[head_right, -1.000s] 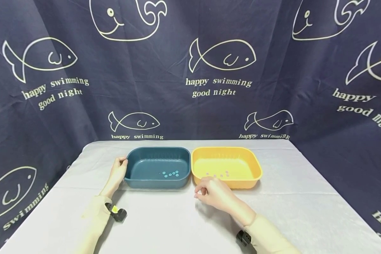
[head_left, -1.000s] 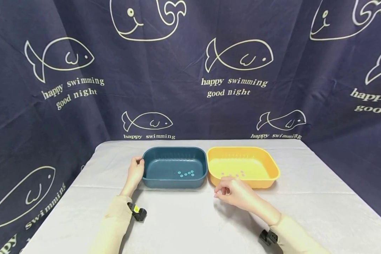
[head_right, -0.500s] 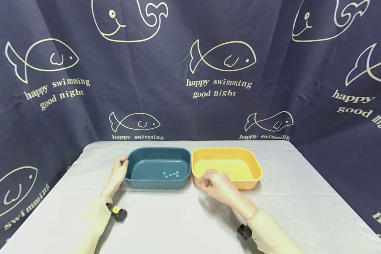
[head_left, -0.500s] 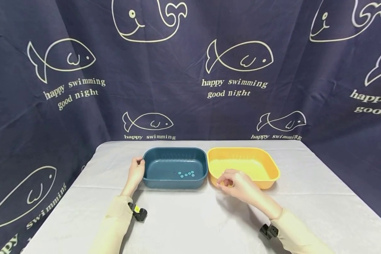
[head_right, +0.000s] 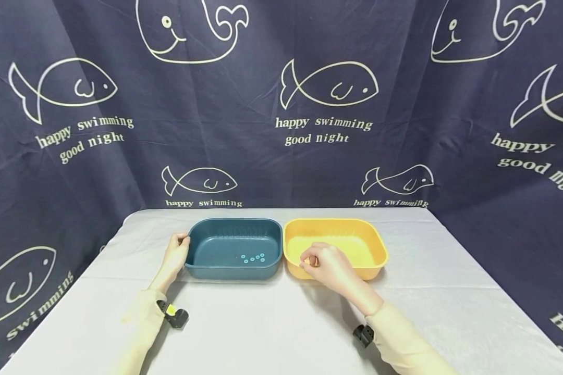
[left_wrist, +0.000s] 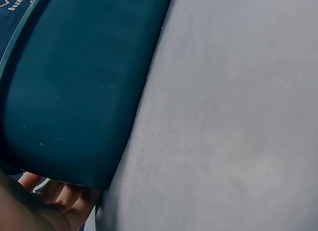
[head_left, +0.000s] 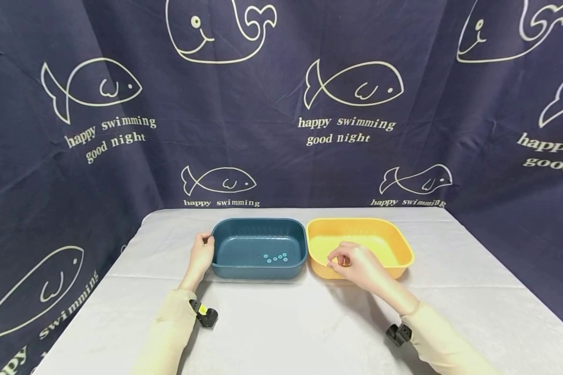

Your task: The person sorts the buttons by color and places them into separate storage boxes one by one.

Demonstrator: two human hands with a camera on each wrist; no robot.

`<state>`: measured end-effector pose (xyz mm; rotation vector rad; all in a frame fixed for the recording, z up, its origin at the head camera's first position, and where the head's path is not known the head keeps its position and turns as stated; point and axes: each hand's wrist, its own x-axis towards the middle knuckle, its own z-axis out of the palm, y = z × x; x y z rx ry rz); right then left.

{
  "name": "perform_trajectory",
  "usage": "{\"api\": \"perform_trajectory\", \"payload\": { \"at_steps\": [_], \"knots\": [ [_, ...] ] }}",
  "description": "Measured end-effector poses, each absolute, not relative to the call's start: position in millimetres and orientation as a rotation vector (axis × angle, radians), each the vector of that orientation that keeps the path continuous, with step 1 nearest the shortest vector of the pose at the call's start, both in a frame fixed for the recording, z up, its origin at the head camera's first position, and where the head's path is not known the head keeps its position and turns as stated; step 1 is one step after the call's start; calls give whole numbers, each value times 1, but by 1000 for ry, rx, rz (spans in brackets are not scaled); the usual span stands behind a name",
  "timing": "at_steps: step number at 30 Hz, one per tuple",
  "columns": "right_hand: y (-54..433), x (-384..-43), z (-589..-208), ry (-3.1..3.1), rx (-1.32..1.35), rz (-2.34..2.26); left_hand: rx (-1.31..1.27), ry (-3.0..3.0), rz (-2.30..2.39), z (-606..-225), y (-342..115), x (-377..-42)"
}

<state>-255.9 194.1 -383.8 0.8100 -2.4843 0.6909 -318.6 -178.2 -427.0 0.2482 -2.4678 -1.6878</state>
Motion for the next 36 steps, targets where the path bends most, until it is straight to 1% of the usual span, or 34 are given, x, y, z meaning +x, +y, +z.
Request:
{"api": "perform_trajectory", "payload": {
  "at_steps": [36],
  "knots": [
    [219,-291,-399,-2588,634,670,251,-2455,-1694,-428,-178,-320]
  ]
}}
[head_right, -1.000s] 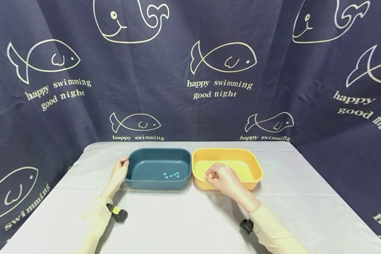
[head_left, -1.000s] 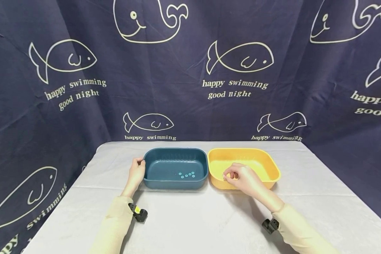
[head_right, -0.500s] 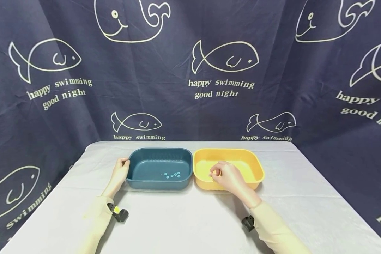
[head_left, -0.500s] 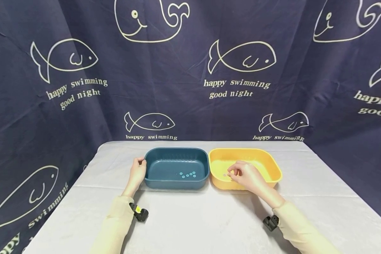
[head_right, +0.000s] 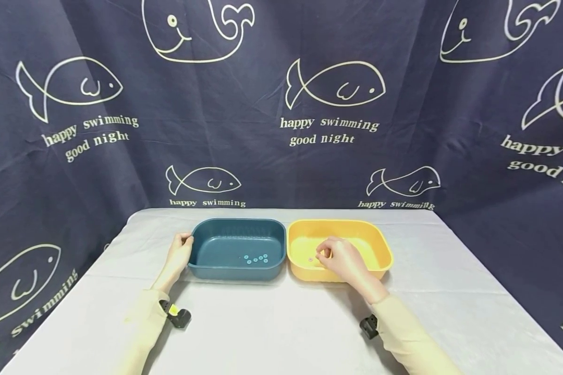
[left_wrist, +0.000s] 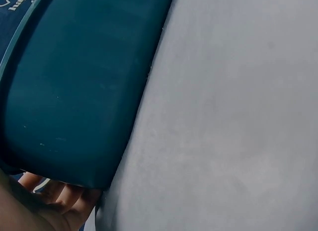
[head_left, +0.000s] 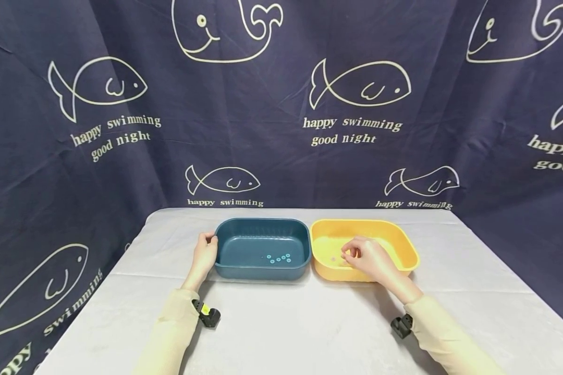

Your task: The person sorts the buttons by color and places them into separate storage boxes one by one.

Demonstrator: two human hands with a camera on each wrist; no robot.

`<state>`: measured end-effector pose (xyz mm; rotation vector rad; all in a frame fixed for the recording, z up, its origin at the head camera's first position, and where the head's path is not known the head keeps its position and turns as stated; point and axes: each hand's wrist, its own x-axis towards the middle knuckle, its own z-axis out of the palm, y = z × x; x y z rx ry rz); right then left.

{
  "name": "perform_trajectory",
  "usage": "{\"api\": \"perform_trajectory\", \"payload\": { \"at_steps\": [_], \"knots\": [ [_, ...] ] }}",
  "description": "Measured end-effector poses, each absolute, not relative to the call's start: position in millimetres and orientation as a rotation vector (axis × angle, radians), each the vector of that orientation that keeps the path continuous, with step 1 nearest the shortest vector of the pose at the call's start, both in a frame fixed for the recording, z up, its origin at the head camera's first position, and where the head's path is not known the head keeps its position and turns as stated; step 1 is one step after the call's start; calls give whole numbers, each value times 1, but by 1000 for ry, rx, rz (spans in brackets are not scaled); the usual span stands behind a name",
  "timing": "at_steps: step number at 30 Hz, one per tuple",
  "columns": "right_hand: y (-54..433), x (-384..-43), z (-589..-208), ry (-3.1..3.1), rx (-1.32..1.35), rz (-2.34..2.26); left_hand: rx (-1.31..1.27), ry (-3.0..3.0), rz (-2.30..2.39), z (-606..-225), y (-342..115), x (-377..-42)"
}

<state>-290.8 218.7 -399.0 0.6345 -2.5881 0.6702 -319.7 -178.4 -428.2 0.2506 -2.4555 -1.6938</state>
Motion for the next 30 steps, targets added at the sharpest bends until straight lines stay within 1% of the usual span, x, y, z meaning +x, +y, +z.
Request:
{"api": "perform_trajectory", "payload": {
  "at_steps": [15,30],
  "knots": [
    [227,-304,-402,-2684,567,605,249,-2451,-1700,-429,-178,-320],
    [234,-314,-397,-2792,503,626,245,-2447,-1691,-432,-180,-322]
  ]
}}
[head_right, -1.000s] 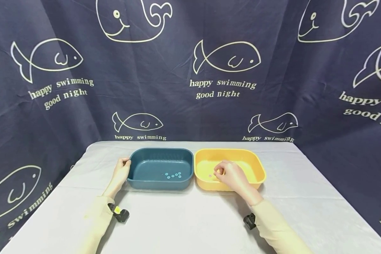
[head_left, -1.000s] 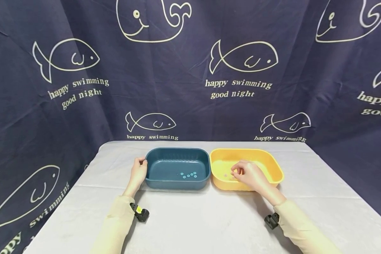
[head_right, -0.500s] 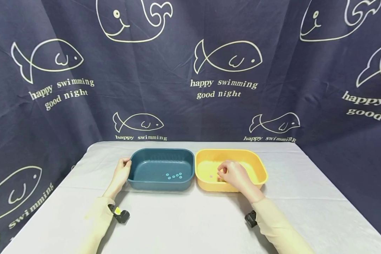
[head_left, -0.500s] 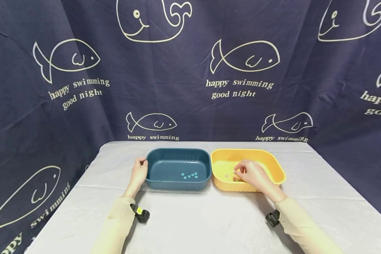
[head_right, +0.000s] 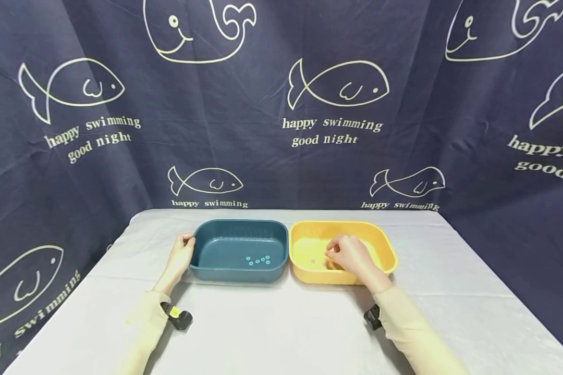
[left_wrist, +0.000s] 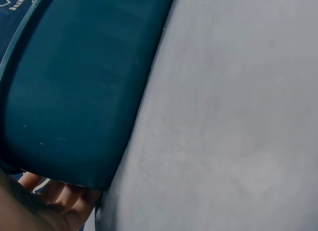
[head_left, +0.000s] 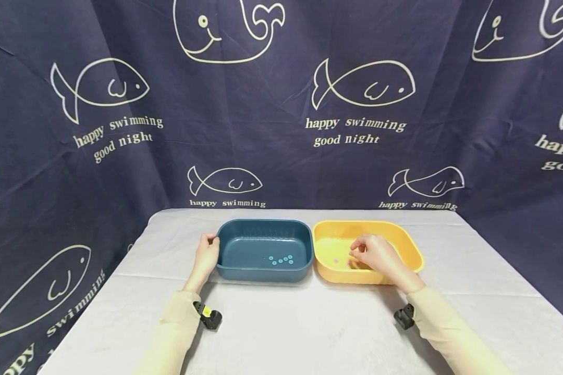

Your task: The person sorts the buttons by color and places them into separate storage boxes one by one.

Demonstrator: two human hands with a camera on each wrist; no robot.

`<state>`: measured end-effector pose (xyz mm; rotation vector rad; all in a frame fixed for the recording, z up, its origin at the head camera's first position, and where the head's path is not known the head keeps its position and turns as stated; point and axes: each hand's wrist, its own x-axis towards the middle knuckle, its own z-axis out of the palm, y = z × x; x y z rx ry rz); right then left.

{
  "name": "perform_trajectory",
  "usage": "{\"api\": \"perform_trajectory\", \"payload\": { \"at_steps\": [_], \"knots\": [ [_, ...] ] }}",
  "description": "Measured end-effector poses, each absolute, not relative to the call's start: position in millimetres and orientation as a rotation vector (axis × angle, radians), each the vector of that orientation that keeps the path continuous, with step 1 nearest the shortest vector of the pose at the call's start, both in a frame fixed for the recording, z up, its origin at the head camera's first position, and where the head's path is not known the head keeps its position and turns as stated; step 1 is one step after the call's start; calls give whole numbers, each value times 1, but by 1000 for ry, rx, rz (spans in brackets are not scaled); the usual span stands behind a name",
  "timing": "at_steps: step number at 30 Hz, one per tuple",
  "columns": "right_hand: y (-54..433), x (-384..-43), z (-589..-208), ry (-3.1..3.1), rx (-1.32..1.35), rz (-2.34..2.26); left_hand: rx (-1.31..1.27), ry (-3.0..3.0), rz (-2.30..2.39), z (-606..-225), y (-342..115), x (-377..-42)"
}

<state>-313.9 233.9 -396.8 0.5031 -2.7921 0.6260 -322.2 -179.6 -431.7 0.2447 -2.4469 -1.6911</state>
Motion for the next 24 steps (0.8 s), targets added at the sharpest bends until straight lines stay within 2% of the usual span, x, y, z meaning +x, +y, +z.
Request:
{"api": "perform_trajectory", "payload": {
  "at_steps": [24],
  "knots": [
    [241,-314,-400,-2765,498,585,227,-2443,-1689,-431,-180,-320]
  ]
}}
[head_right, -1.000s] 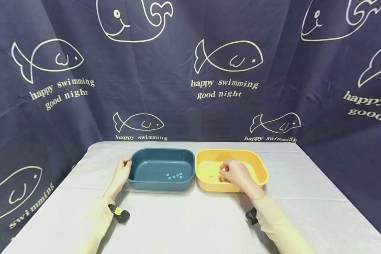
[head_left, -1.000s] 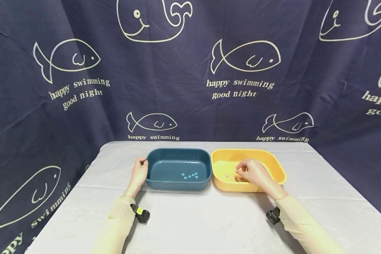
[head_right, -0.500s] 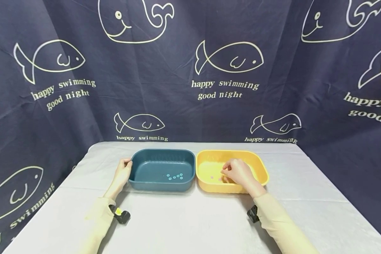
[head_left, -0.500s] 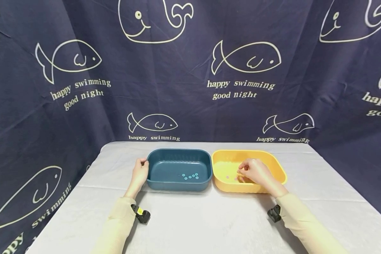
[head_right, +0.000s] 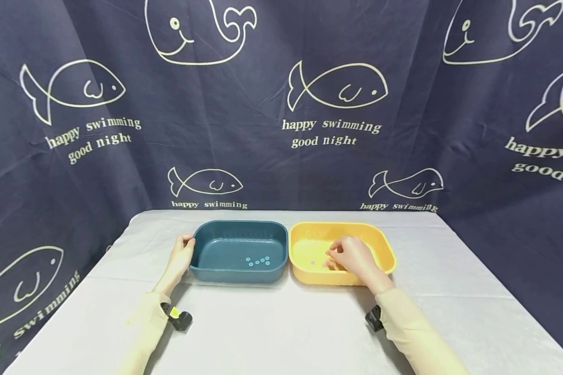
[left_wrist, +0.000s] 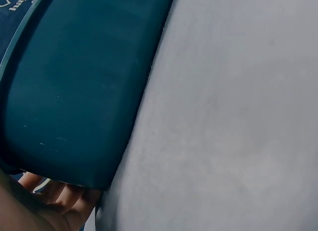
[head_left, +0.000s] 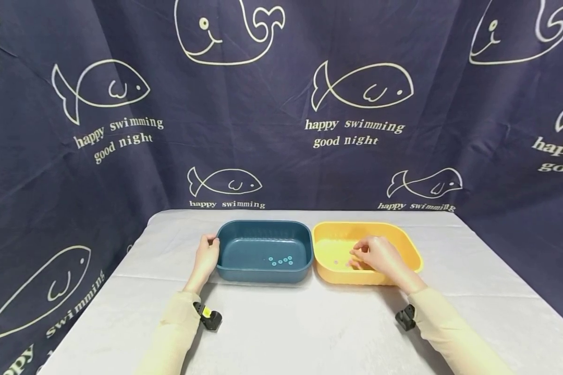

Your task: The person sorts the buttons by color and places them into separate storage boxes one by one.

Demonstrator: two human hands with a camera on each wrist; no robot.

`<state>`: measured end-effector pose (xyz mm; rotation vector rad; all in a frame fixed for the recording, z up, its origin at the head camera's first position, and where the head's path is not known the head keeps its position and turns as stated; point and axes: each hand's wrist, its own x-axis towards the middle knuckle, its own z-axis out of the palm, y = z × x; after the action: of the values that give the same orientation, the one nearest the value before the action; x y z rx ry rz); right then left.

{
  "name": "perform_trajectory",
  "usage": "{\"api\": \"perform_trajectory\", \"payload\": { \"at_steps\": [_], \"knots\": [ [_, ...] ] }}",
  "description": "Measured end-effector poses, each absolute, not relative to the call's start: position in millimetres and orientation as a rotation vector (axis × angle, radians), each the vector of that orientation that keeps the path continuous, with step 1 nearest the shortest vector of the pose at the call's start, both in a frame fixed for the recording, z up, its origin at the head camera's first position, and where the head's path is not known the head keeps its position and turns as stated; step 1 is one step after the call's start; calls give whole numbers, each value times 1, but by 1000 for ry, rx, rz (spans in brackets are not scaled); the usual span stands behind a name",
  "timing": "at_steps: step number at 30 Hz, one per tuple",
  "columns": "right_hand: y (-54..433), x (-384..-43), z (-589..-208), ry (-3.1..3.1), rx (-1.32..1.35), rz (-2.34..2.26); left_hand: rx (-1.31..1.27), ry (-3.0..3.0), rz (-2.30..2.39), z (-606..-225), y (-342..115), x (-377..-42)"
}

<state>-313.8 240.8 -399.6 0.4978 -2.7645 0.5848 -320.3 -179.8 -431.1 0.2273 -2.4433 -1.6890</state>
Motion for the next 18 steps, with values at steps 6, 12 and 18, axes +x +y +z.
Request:
{"api": "perform_trajectory", "payload": {
  "at_steps": [6,12,18],
  "knots": [
    [240,-310,-403,-2706,486,591,237,-2457,-1673,-430,-181,-319],
    [241,-308,-405,-2671,455,609,231,-2458,-1664,-429,-181,-320],
    [242,-306,-403,-2650,454,604,237,-2461,-1674,-428,-180,-321]
  ]
}}
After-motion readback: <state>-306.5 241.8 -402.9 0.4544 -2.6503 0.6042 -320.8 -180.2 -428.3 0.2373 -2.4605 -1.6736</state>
